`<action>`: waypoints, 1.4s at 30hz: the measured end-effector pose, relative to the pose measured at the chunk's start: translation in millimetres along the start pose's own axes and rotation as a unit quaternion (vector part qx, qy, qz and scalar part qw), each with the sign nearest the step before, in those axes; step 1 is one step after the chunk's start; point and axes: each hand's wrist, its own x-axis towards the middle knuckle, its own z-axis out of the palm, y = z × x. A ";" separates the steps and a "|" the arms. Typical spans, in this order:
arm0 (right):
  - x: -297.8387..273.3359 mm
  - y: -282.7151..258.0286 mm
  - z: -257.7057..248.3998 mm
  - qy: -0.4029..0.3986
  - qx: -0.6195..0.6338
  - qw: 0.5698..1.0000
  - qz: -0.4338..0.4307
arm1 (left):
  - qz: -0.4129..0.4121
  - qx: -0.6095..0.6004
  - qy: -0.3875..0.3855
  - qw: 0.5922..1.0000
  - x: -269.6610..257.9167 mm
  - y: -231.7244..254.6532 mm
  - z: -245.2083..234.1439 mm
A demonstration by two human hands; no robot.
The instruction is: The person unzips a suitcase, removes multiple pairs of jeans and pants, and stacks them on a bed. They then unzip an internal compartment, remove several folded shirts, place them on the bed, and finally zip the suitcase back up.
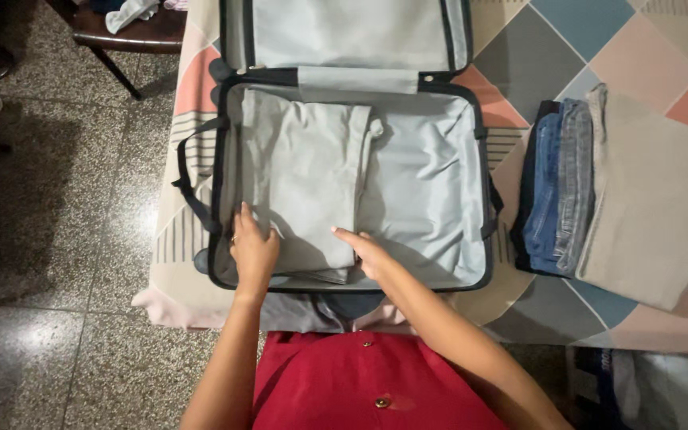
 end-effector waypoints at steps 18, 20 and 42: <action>-128.6 -91.8 -42.5 -0.079 0.265 0.960 -0.041 | -0.312 -0.473 -0.311 0.763 3.0 47.0 -54.3; -147.1 -101.7 -52.5 -0.018 0.205 0.975 -0.079 | -0.153 -0.530 -0.294 0.780 -7.4 65.5 -49.7; -399.3 -144.0 -402.3 0.276 0.056 0.860 -0.426 | 0.327 -0.453 -0.349 0.752 -152.1 434.9 86.0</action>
